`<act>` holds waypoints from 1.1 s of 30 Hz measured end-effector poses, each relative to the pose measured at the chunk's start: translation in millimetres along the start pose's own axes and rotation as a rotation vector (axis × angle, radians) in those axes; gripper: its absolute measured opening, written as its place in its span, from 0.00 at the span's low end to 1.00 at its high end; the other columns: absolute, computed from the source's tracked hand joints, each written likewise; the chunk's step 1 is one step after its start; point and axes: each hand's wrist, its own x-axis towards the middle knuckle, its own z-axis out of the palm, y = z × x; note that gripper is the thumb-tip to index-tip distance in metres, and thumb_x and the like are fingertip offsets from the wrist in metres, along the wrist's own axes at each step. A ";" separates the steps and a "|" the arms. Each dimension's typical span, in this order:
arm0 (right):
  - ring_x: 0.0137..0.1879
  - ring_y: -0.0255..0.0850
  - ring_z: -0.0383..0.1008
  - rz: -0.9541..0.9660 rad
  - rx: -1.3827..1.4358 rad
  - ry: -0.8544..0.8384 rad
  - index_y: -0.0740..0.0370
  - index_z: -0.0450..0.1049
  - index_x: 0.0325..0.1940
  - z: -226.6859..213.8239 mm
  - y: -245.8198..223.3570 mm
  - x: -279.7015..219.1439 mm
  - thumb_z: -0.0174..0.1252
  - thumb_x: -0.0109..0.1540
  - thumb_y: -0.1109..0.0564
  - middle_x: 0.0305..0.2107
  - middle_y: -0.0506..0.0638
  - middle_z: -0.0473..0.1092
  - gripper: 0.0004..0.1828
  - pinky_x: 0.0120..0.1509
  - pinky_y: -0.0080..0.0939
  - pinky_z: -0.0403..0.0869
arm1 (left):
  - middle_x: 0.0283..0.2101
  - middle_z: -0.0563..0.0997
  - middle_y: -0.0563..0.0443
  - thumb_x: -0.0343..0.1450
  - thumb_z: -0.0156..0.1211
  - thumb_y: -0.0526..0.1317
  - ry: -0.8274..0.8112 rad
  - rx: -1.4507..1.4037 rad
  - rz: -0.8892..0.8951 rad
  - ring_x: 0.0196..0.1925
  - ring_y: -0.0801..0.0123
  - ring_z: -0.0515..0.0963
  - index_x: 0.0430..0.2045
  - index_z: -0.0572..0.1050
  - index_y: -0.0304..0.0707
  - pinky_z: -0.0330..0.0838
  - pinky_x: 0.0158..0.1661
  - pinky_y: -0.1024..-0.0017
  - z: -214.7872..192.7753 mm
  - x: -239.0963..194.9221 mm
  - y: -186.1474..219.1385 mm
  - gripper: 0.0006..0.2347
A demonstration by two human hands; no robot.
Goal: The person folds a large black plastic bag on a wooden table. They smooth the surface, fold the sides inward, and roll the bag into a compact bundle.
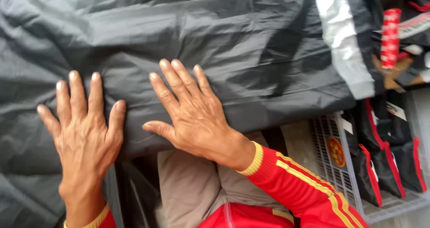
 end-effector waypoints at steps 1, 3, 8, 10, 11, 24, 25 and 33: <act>0.73 0.51 0.55 0.001 0.034 0.029 0.60 0.58 0.68 9.6 5.9 -1.4 0.47 0.60 0.27 0.66 0.58 0.54 0.44 0.74 0.59 0.56 | 0.69 0.60 0.28 0.76 0.45 0.47 0.048 0.004 0.010 0.68 0.34 0.58 0.66 0.63 0.29 0.46 0.57 0.30 8.2 0.5 -0.9 0.25; 0.73 0.51 0.56 -0.013 0.000 0.041 0.60 0.59 0.67 9.6 16.0 -4.9 0.48 0.60 0.27 0.66 0.57 0.55 0.44 0.74 0.57 0.56 | 0.68 0.62 0.24 0.78 0.46 0.47 0.115 0.012 0.048 0.67 0.31 0.60 0.66 0.67 0.26 0.44 0.57 0.30 21.9 -3.6 -2.4 0.25; 0.73 0.50 0.54 -0.049 -0.018 0.033 0.58 0.60 0.67 -14.2 68.4 -18.6 0.46 0.61 0.28 0.66 0.56 0.55 0.41 0.72 0.58 0.57 | 0.69 0.63 0.25 0.78 0.45 0.49 0.142 0.042 0.004 0.68 0.31 0.62 0.65 0.69 0.26 0.48 0.56 0.28 26.7 -5.3 -0.3 0.26; 0.72 0.57 0.51 0.065 -0.079 -0.077 0.57 0.56 0.70 -31.6 95.8 -27.2 0.37 0.63 0.29 0.67 0.58 0.54 0.40 0.71 0.61 0.53 | 0.68 0.65 0.27 0.76 0.50 0.49 0.145 0.081 0.013 0.67 0.34 0.63 0.64 0.71 0.29 0.53 0.55 0.28 26.0 -5.7 -1.7 0.25; 0.72 0.57 0.51 0.051 -0.078 -0.080 0.57 0.56 0.70 -40.1 115.2 -34.6 0.37 0.63 0.29 0.67 0.58 0.54 0.40 0.71 0.61 0.53 | 0.68 0.65 0.27 0.76 0.50 0.49 0.147 0.084 -0.001 0.67 0.34 0.63 0.64 0.71 0.29 0.53 0.55 0.28 25.9 -4.9 -2.2 0.25; 0.70 0.72 0.49 0.103 -0.148 0.086 0.77 0.59 0.68 -64.6 96.5 -30.0 0.50 0.66 0.49 0.65 0.76 0.54 0.33 0.66 0.76 0.46 | 0.66 0.63 0.41 0.71 0.51 0.56 0.274 0.109 -0.090 0.67 0.47 0.62 0.60 0.68 0.46 0.50 0.59 0.37 37.5 -6.9 -5.3 0.25; 0.71 0.70 0.48 0.009 -0.088 0.123 0.72 0.60 0.68 -61.9 73.9 -22.6 0.54 0.63 0.49 0.66 0.72 0.54 0.34 0.68 0.74 0.46 | 0.66 0.62 0.42 0.71 0.48 0.57 0.248 0.067 -0.093 0.67 0.49 0.61 0.61 0.66 0.47 0.50 0.60 0.36 38.9 -5.1 -3.6 0.25; 0.70 0.54 0.56 -0.047 -0.176 -0.060 0.46 0.61 0.67 -8.1 52.3 -18.7 0.45 0.59 0.31 0.66 0.54 0.56 0.36 0.67 0.63 0.56 | 0.65 0.64 0.42 0.71 0.48 0.57 0.220 0.094 -0.077 0.67 0.49 0.61 0.60 0.66 0.47 0.53 0.58 0.38 29.7 -2.6 -0.5 0.25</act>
